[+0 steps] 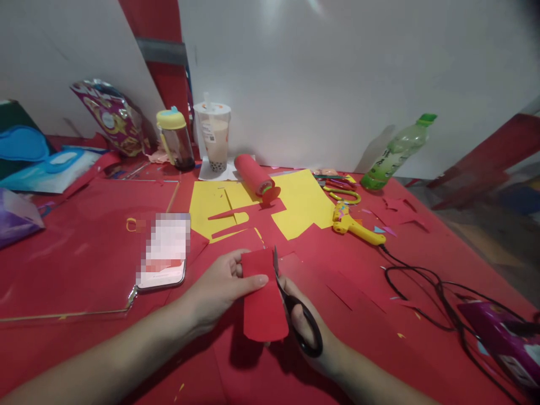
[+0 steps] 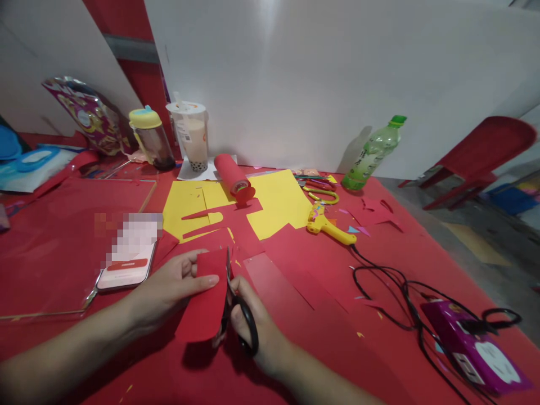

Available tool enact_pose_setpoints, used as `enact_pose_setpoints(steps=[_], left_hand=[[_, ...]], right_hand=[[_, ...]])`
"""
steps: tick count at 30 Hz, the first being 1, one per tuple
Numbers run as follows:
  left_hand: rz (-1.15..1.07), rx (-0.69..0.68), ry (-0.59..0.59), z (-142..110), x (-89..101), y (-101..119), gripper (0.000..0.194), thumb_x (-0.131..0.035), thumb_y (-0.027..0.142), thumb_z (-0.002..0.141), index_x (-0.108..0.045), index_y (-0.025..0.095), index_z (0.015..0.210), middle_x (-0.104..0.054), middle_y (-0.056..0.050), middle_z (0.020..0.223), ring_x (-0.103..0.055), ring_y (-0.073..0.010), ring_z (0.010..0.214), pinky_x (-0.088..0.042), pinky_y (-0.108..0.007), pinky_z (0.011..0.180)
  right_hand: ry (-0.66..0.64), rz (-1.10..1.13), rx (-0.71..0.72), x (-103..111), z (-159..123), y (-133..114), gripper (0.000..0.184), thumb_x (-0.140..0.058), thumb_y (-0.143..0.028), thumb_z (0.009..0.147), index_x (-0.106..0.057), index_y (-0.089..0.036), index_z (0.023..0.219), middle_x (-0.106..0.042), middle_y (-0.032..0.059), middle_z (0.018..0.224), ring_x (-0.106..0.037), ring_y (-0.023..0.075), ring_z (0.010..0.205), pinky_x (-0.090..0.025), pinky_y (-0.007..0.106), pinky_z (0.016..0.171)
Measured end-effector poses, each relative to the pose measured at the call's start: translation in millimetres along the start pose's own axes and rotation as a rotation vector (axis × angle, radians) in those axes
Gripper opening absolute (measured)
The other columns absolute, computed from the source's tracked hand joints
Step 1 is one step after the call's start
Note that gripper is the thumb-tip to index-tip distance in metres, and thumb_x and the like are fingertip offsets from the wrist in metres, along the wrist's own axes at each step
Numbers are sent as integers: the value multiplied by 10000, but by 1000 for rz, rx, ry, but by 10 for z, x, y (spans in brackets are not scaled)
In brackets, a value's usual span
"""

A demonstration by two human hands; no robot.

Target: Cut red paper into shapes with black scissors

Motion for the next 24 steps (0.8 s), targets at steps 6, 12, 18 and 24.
enact_pose_setpoints(steps=[6, 12, 18, 24], left_hand=[[18, -13, -33, -4, -32, 8, 355, -747, 187, 625, -556, 108, 914, -696, -86, 820, -657, -193, 763, -496, -328, 752], [55, -32, -18, -6, -19, 29, 332, -733, 190, 640, -547, 106, 902, -692, -92, 823, -658, -193, 737, -514, -318, 703], [35, -35, -52, -8, -34, 21, 320, -720, 183, 664, -530, 105, 911, -690, -96, 811, -664, -195, 679, -540, -333, 650], [20, -46, -69, -15, -49, 25, 287, -709, 182, 681, -536, 103, 897, -694, -100, 787, -671, -201, 651, -553, -331, 619]], right_hand=[[15, 21, -35, 23, -10, 47, 428, -441, -653, 760, -472, -237, 855, -577, 19, 618, -560, 171, 526, -469, 288, 531], [7, 34, -32, 2, -2, 37, 418, -439, -638, 774, -427, -226, 838, -538, -2, 594, -533, 143, 489, -451, 261, 494], [-16, 45, 27, -53, 13, -35, 416, -399, -621, 808, -388, -205, 828, -486, -43, 521, -491, 112, 457, -412, 229, 483], [-14, 34, 21, -68, 16, -54, 435, -401, -633, 798, -386, -199, 822, -487, -44, 529, -490, 109, 458, -414, 228, 474]])
Point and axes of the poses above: each hand's wrist, its own z-axis towards the middle knuckle, its own x-axis out of the back of the hand, y = z × x, the point moved 9 cm from there along z, towards the middle knuckle
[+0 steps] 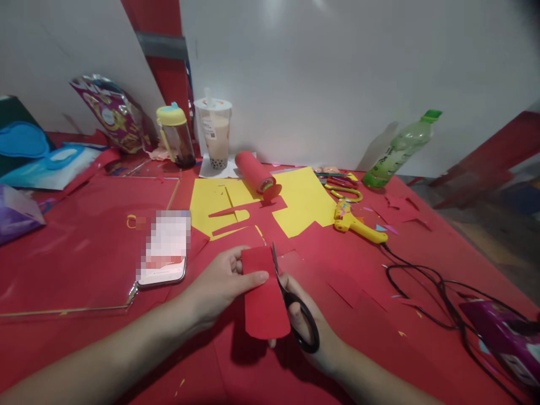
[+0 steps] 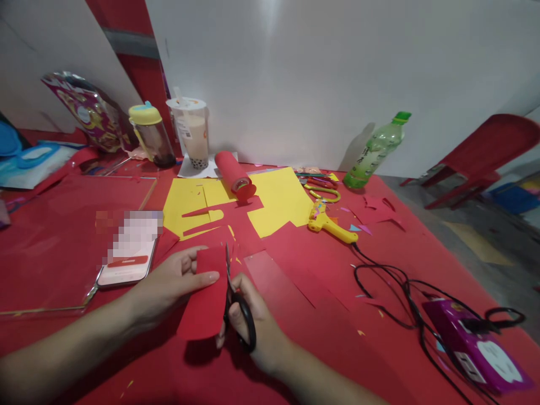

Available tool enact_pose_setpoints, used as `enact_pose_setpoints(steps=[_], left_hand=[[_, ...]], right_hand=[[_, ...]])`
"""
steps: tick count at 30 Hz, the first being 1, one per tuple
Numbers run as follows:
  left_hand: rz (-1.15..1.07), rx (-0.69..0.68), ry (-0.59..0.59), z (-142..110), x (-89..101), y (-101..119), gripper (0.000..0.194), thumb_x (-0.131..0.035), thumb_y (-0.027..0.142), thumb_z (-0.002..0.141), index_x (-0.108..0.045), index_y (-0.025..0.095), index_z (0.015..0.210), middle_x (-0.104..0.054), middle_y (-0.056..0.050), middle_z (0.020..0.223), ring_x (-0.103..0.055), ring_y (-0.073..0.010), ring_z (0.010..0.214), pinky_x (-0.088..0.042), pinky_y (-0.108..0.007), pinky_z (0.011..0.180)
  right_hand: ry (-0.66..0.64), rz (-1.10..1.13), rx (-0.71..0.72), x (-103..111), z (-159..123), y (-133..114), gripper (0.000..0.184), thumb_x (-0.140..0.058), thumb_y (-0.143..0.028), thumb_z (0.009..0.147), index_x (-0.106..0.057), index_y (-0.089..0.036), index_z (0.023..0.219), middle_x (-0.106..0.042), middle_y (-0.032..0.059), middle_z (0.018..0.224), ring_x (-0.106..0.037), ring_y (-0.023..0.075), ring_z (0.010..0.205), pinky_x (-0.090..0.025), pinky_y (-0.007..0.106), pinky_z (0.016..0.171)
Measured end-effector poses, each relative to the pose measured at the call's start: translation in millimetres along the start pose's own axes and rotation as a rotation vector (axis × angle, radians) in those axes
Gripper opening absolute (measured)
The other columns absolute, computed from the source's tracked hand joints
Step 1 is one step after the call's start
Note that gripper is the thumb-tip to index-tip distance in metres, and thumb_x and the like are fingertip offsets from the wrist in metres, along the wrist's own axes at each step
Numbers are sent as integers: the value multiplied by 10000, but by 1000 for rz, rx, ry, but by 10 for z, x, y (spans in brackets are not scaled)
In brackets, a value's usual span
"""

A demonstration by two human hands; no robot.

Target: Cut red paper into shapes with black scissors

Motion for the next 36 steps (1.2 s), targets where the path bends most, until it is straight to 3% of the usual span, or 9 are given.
enact_pose_setpoints(steps=[14, 36], left_hand=[[-13, 0, 21, 6, 5, 4, 280, -709, 170, 683, -573, 114, 921, -703, -95, 841, -673, -206, 724, -533, -327, 689], [-7, 1, 61, -2, 17, 13, 295, -749, 186, 633, -583, 121, 867, -696, -59, 760, -648, -165, 666, -508, -283, 653]], right_hand=[[62, -29, -44, 31, -14, 26, 448, -432, -659, 763, -368, -216, 787, -488, -51, 521, -473, 105, 452, -408, 235, 480], [127, 141, -116, 69, -14, 189, 489, -564, -647, 680, -316, -233, 760, -502, -87, 431, -435, 80, 329, -362, 190, 372]])
Point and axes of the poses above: each hand's wrist, its own z-axis towards the middle knuckle, its own x-axis out of the back of the hand, y = z × x, the point moved 9 cm from there along z, towards the middle knuckle
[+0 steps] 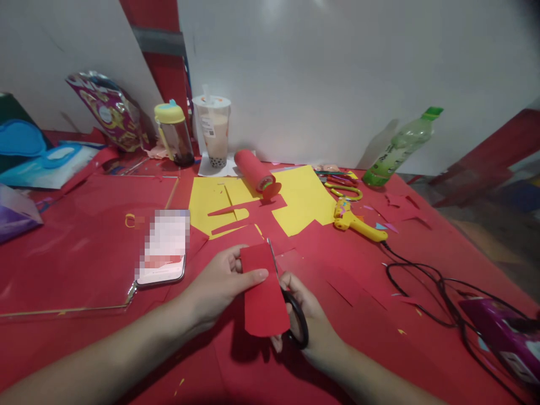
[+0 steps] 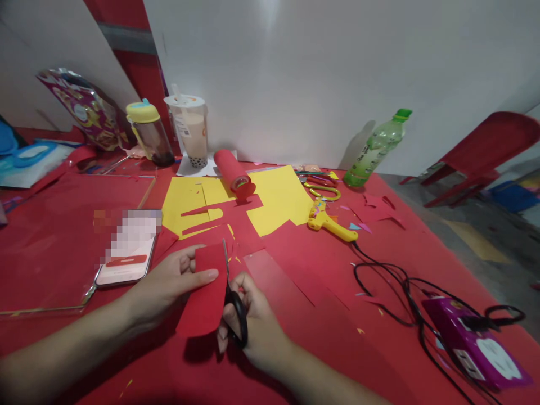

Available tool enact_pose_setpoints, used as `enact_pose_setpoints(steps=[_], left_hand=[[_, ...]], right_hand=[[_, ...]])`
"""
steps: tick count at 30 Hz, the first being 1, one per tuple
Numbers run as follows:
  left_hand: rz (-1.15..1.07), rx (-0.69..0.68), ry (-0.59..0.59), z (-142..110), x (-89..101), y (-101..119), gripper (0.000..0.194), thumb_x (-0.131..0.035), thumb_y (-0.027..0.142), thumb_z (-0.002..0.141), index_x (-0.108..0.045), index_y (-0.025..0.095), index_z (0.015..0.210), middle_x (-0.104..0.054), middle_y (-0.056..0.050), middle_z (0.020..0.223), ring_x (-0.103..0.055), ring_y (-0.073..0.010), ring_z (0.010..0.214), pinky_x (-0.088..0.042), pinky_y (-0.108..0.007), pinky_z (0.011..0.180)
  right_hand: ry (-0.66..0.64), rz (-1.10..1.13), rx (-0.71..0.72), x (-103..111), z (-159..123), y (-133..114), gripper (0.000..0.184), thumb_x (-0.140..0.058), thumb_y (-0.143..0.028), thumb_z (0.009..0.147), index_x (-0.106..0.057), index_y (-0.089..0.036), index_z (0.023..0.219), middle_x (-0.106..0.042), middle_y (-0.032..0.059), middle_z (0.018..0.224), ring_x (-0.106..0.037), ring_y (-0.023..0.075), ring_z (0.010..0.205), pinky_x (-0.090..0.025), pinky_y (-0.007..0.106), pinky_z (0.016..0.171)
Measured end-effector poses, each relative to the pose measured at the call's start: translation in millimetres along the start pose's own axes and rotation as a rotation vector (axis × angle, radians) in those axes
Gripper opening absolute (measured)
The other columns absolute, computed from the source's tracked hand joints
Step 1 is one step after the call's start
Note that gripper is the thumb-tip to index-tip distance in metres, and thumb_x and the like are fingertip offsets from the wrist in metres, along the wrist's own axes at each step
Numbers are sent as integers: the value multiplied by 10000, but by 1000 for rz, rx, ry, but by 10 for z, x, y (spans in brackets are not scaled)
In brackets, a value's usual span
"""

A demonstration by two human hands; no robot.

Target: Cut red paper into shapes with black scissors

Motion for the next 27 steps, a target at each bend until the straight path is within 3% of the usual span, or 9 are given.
enact_pose_setpoints(steps=[6, 10, 14, 18, 22, 27], left_hand=[[7, 15, 8, 12, 25, -5, 363, -746, 200, 623, -554, 122, 921, -682, -79, 809, -651, -210, 740, -496, -323, 683], [112, 15, 17, 23, 50, 19, 354, -733, 197, 622, -522, 153, 904, -643, -10, 710, -623, -157, 647, -475, -262, 605], [346, 37, -7, 16, 60, 11, 365, -686, 204, 654, -471, 185, 949, -500, 84, 563, -524, -102, 520, -407, -210, 506], [515, 34, -56, -18, 9, 7, 362, -636, 204, 683, -433, 207, 983, -377, 124, 518, -425, -75, 449, -324, -171, 438], [565, 47, -127, -54, -73, -40, 356, -569, 194, 725, -394, 219, 1034, -509, 72, 622, -524, -110, 559, -374, -191, 507], [873, -86, -65, -63, -54, 58, 374, -579, 221, 726, -465, 217, 1082, -367, 99, 540, -411, -104, 501, -285, -189, 472]], right_hand=[[90, 1, 60, 82, 35, -110, 445, -581, -600, 708, -330, -235, 752, -495, -78, 497, -450, 82, 368, -372, 199, 390], [134, 60, 157, 141, 40, -179, 416, -576, -592, 719, -382, -230, 784, -499, -52, 587, -479, 102, 487, -414, 229, 489], [205, 67, 261, 242, 32, -247, 369, -620, -517, 725, -406, -229, 811, -504, -37, 647, -491, 119, 583, -421, 255, 579], [333, -22, 183, 375, 41, -211, 324, -690, -331, 686, -403, -223, 793, -488, -57, 648, -460, 94, 547, -391, 227, 531], [391, -59, 158, 419, 41, -234, 339, -698, -248, 629, -395, -225, 780, -507, -47, 709, -495, 96, 589, -419, 227, 563], [416, -130, 130, 417, 38, -250, 368, -692, -192, 590, -370, -230, 765, -521, -49, 727, -488, 85, 557, -403, 214, 528]])
Point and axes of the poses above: each hand's wrist, its own z-axis towards the middle knuckle, its own x-axis out of the back of the hand, y = z × x, the point moved 9 cm from there along z, towards the middle knuckle
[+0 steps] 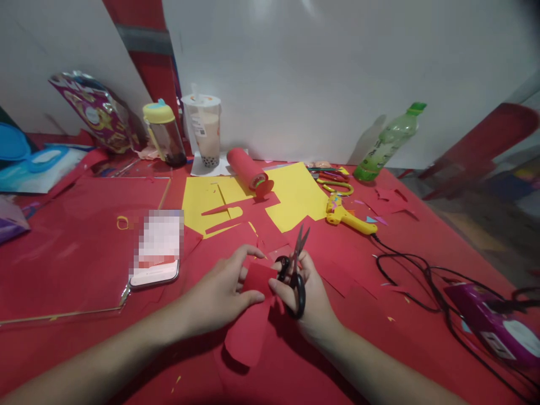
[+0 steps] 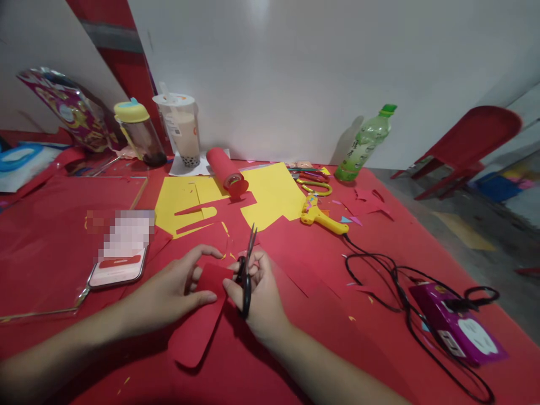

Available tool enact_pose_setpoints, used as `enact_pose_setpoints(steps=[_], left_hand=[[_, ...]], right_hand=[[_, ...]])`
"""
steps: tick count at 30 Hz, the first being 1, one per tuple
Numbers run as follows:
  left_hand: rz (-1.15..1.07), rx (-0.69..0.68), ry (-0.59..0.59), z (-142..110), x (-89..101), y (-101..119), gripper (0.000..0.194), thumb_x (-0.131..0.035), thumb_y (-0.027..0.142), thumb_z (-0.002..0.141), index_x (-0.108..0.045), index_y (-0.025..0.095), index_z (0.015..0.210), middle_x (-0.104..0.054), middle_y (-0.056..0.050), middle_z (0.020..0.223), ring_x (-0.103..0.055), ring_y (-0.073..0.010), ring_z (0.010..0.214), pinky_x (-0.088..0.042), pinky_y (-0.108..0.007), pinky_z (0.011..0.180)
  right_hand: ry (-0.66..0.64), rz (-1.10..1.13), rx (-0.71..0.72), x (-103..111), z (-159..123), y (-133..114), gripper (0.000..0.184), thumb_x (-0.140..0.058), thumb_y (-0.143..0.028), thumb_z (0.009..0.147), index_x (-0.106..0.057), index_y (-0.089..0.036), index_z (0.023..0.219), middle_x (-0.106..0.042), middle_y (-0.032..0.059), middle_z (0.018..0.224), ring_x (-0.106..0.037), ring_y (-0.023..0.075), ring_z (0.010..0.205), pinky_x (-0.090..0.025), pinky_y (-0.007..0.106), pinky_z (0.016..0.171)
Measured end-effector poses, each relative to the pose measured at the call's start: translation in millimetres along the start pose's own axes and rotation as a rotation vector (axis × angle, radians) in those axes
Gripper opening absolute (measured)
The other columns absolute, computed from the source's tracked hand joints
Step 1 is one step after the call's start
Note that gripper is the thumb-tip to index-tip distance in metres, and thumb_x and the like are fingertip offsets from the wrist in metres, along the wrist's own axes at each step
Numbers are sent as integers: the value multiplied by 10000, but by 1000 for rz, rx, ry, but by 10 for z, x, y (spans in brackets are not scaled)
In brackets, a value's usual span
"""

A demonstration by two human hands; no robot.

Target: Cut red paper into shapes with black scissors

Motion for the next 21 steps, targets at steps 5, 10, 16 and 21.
enact_pose_setpoints(steps=[5, 10, 16, 21], left_hand=[[98, -20, 15, 1, 22, 26, 356, -575, 217, 733, -493, 217, 1079, -325, 103, 527, -348, -103, 485, -265, -196, 473], [17, -54, 71, 33, 34, 3, 181, -579, 232, 738, -531, 193, 907, -374, 79, 562, -382, -108, 520, -282, -206, 491], [-190, 31, 73, 97, 26, -73, 241, -602, 247, 724, -411, 185, 590, -375, 70, 552, -432, -98, 515, -339, -213, 503], [-524, 124, -73, 90, -98, -91, 152, -611, 244, 741, -595, 136, 847, -661, -29, 710, -629, -169, 653, -481, -281, 622]], right_hand=[[7, -58, 16, 9, -1, -4, 350, -667, -173, 622, -343, -234, 739, -494, -68, 681, -444, 72, 502, -347, 197, 461], [71, -63, 90, 65, 3, -77, 344, -666, -147, 621, -344, -230, 712, -480, -80, 634, -452, 76, 532, -364, 194, 495], [132, 19, 73, 125, 10, -64, 363, -703, -195, 625, -368, -233, 758, -555, -70, 700, -524, 78, 571, -417, 204, 536], [109, 75, 80, 108, 15, -73, 401, -739, -211, 609, -367, -230, 758, -608, -74, 689, -571, 81, 593, -452, 210, 573]])
Point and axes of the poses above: each hand's wrist, its own z-axis towards the middle knuckle, its own x-axis out of the back of the hand, y = z × x, the point moved 9 cm from there along z, towards the middle knuckle
